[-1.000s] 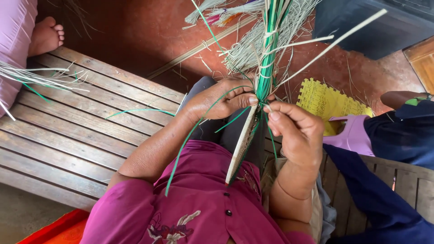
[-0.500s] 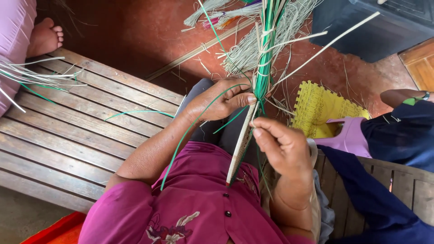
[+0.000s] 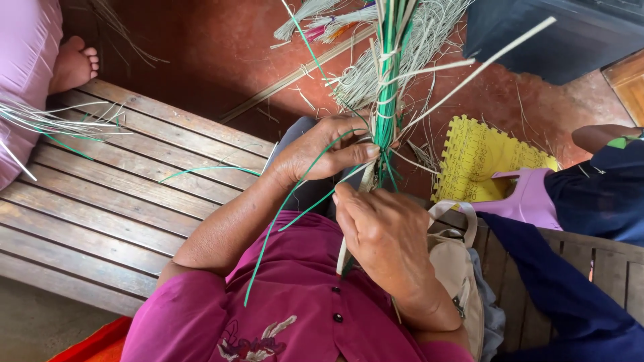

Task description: Weaving colored and natural fibers around the frame of a hand fan to create a decorative and functional handle.

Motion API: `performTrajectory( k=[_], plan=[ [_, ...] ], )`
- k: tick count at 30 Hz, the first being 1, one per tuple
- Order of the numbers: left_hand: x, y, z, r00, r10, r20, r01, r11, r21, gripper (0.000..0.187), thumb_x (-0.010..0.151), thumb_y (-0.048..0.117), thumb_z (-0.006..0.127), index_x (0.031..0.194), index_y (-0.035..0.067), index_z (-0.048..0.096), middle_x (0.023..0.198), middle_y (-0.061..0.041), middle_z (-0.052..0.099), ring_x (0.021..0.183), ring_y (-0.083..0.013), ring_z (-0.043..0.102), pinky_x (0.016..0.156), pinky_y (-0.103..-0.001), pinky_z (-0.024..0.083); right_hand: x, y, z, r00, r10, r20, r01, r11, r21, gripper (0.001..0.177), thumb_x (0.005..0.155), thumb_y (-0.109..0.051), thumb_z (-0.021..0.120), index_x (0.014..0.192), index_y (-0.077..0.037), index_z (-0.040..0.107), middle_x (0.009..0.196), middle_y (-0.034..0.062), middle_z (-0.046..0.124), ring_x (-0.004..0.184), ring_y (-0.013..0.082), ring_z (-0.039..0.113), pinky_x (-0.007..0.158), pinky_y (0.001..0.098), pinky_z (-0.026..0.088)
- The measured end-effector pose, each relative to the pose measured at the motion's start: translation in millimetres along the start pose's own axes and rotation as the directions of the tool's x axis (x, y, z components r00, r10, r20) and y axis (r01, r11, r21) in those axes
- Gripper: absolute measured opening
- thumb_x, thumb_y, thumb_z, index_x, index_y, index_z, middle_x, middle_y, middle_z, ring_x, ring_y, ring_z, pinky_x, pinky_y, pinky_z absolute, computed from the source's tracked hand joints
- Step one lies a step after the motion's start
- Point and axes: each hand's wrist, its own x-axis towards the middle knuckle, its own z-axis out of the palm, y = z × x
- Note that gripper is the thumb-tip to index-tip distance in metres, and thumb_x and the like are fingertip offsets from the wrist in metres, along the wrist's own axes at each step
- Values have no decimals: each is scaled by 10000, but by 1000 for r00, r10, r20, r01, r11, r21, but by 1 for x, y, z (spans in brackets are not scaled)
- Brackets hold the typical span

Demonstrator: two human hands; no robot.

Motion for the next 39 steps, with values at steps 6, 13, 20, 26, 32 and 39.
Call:
performTrajectory(
  k=[6, 13, 20, 26, 32, 39],
  plan=[
    [-6, 17, 0, 1000, 9, -16, -8, 997, 80, 133, 1019, 132, 627, 978, 7, 641, 752, -119, 603, 820, -158, 551, 811, -416, 540, -1, 6, -4, 1000, -7, 17, 3, 972, 234, 188, 1042, -191, 579, 1103, -93, 727, 685, 64, 612, 649, 254, 662, 555, 357, 532],
    [-15, -5, 1, 992, 104, -78, -85, 972, 221, 197, 1037, 135, 592, 871, 32, 573, 669, -153, 523, 631, -341, 571, 654, -423, 521, -30, 39, 11, 943, 324, 73, -312, 790, 527, 204, 1042, -103, 604, 1141, 45, 703, 823, 174, 668, 684, 272, 657, 641, 360, 549],
    [-11, 19, 3, 993, 97, -66, -88, 987, 137, 145, 1058, 135, 558, 1071, 15, 638, 893, -193, 638, 828, -352, 650, 831, -495, 545, -50, 50, 50, 875, 445, 189, -466, 673, 574, 139, 923, -120, 783, 1015, -34, 724, 749, 134, 687, 604, 227, 671, 512, 327, 486],
    [-9, 34, -9, 994, 90, -61, -82, 988, 132, 211, 1074, 166, 538, 1174, 31, 664, 1054, -191, 671, 1012, -357, 679, 943, -515, 535, -28, 35, 34, 896, 430, 113, -359, 550, 754, 156, 900, -80, 780, 1055, -72, 794, 727, 79, 740, 547, 84, 527, 479, 244, 465],
    [-10, 35, -10, 999, 33, -23, -33, 999, -20, 202, 1068, 159, 548, 1160, 45, 687, 1035, -122, 690, 1018, -216, 646, 969, -438, 532, -16, 24, 23, 936, 352, -25, -207, 604, 770, 267, 904, -17, 748, 1168, 16, 764, 902, 183, 774, 658, 204, 726, 563, 318, 572],
    [-27, 3, -21, 1000, -12, 0, 12, 999, 47, 163, 1045, 126, 584, 1041, 6, 694, 871, -142, 649, 835, -226, 599, 833, -454, 545, 20, 40, 16, 932, 360, 44, -209, 432, 877, 220, 963, 27, 667, 1166, 87, 724, 667, 148, 670, 564, 133, 547, 538, 304, 529]
  ],
)
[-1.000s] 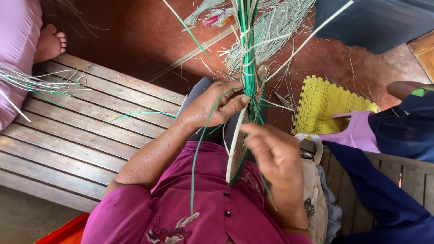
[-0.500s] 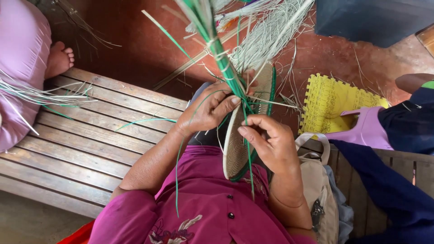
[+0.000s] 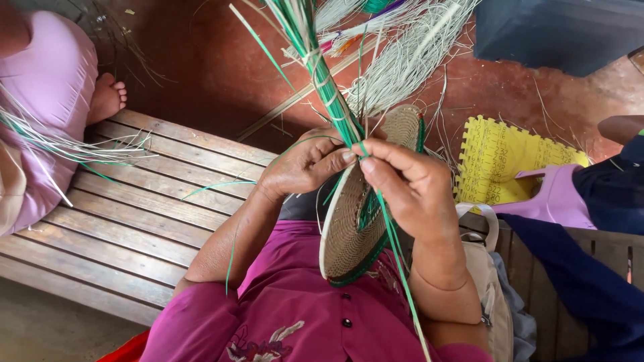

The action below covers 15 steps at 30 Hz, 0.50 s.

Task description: Weaving colored and natural fibers around the frame of a hand fan to create a decorative and functional handle.

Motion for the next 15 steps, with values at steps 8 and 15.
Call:
performTrajectory(
  k=[8, 15],
  plan=[
    [17, 19, -2, 1000, -18, -14, 18, 999, 29, 256, 979, 160, 690, 770, 59, 581, 677, -57, 523, 644, -190, 499, 666, -345, 492, 8, -7, -8, 996, -67, 57, 65, 997, 43, 262, 1020, -62, 608, 1210, 90, 705, 626, 85, 600, 589, 126, 564, 605, 288, 537],
    [25, 13, -23, 999, -40, -35, 40, 999, 7, 218, 980, 158, 684, 809, 55, 597, 689, -51, 544, 649, -169, 510, 674, -325, 497, 5, -5, -7, 984, -169, -47, 158, 970, -186, 148, 1001, 11, 667, 1102, 76, 752, 731, 117, 629, 659, 135, 524, 602, 327, 493]
  ],
)
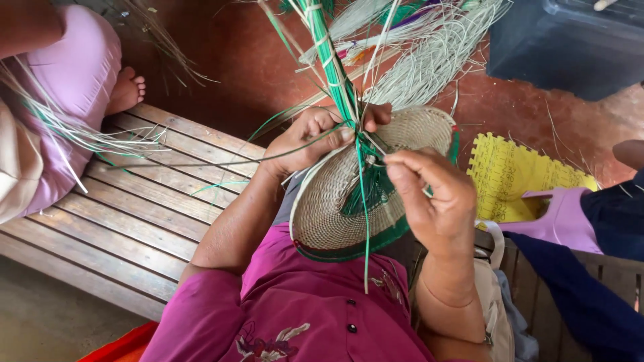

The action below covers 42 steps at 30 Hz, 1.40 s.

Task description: Weaving colored and natural fibers around the frame of a hand fan to create a decorative and functional handle.

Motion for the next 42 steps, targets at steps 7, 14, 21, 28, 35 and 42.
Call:
performTrajectory(
  k=[7, 14, 21, 28, 35, 42],
  plan=[
    [0, 0, 7, 998, -56, 19, 58, 995, -77, 173, 981, 155, 677, 858, 50, 616, 704, -45, 571, 656, -142, 524, 684, -300, 503, -10, 9, 29, 985, -172, -24, 149, 905, -399, 174, 947, -164, 832, 941, -21, 734, 673, 81, 570, 608, 225, 570, 582, 355, 521],
    [-5, 2, 14, 995, -98, 33, 102, 983, -156, 135, 981, 152, 671, 906, 45, 636, 719, -38, 598, 663, -116, 538, 694, -275, 510, -15, 20, 23, 999, 6, -33, -11, 987, -158, 72, 980, -67, 754, 928, -28, 724, 675, 73, 596, 617, 170, 566, 560, 316, 485],
    [-7, 3, 16, 991, -127, 49, 135, 966, -221, 116, 982, 150, 665, 945, 41, 652, 731, -33, 619, 669, -94, 549, 702, -255, 514, -17, 19, 18, 998, 48, -31, -52, 987, -154, 58, 1016, -68, 701, 970, -37, 718, 694, 87, 592, 610, 176, 531, 577, 311, 496],
    [-5, 1, 21, 986, -154, 65, 167, 943, -289, 112, 983, 147, 658, 993, 37, 671, 747, -26, 646, 676, -68, 563, 713, -230, 521, -16, 19, 28, 998, -60, 18, 63, 961, -268, 25, 983, -25, 730, 958, -21, 730, 733, 112, 621, 648, 248, 608, 589, 340, 534],
    [-4, 0, 26, 985, -162, 63, 174, 911, -375, 133, 984, 145, 652, 1042, 32, 691, 762, -20, 673, 683, -41, 577, 723, -205, 527, -8, 3, 16, 999, -43, -10, 40, 977, -210, 118, 1039, -27, 651, 1091, 8, 752, 797, 133, 655, 661, 196, 567, 622, 346, 513],
    [1, -1, 31, 994, -114, -3, 104, 918, -384, 115, 976, 159, 654, 981, 57, 707, 740, 28, 608, 654, -30, 505, 668, -191, 489, 9, 8, 13, 980, -201, 13, 195, 928, -318, 169, 1068, 30, 617, 1189, 35, 735, 907, 148, 655, 738, 239, 607, 678, 388, 528]
  ],
)
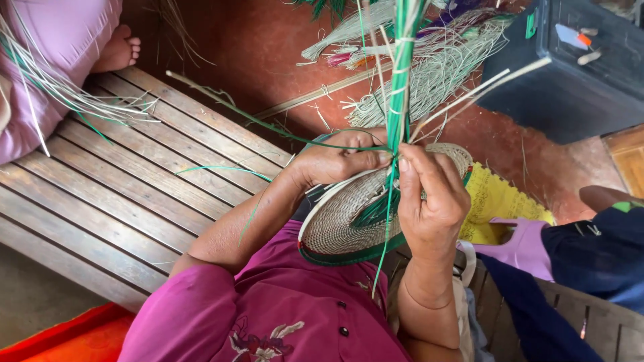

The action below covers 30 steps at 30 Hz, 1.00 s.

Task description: Weaving colored and natural fibers around the frame of a hand fan to create a decorative and functional handle.

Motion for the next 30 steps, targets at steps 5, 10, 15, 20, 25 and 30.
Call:
performTrajectory(
  k=[5, 10, 15, 20, 25, 30],
  plan=[
    [-2, -29, 3, 993, -3, -115, 21, 987, 158, 306, 951, 199, 697, 689, 79, 594, 580, 53, 446, 570, -41, 388, 526, -204, 309, 3, 11, 5, 993, -88, -74, 74, 982, -175, 129, 975, 12, 820, 1075, 51, 749, 829, 121, 621, 720, 249, 625, 622, 330, 559],
    [-5, -19, 5, 992, 40, -121, -16, 979, 201, 399, 952, 169, 686, 612, 91, 492, 574, 54, 398, 596, -68, 382, 533, -228, 320, 3, 16, 8, 994, -83, -72, 64, 969, -240, 161, 947, -9, 872, 1009, 29, 729, 788, 108, 609, 676, 242, 604, 587, 343, 549],
    [-3, -2, 13, 992, 57, -115, -38, 986, 161, 370, 955, 160, 672, 624, 98, 520, 597, 56, 439, 640, -54, 406, 547, -221, 341, 8, 11, 0, 998, -16, -53, 11, 996, -91, 48, 976, 66, 781, 992, 52, 738, 767, 138, 614, 640, 248, 575, 570, 352, 492],
    [-6, 2, 13, 992, 26, -124, -11, 993, 116, 316, 952, 159, 675, 672, 90, 546, 617, 54, 460, 648, -53, 421, 570, -219, 358, 1, -1, -18, 995, 98, 20, -100, 991, 90, 82, 994, 105, 693, 1030, 67, 756, 831, 156, 684, 664, 174, 517, 603, 320, 447],
    [-9, 4, 14, 992, -9, -124, 19, 996, 85, 268, 949, 157, 678, 715, 84, 569, 636, 53, 480, 654, -51, 435, 591, -216, 374, -11, 1, -5, 999, 39, 11, -39, 999, 17, 87, 961, 84, 727, 1043, 60, 747, 883, 164, 694, 709, 232, 594, 618, 339, 498],
    [-10, 5, 13, 991, -44, -124, 51, 997, 53, 222, 946, 156, 681, 758, 78, 592, 654, 51, 500, 661, -49, 449, 611, -214, 389, -19, 3, 3, 999, -14, -43, 7, 989, -146, 176, 948, -7, 815, 1092, 51, 731, 900, 168, 666, 784, 290, 647, 660, 357, 566]
  ],
)
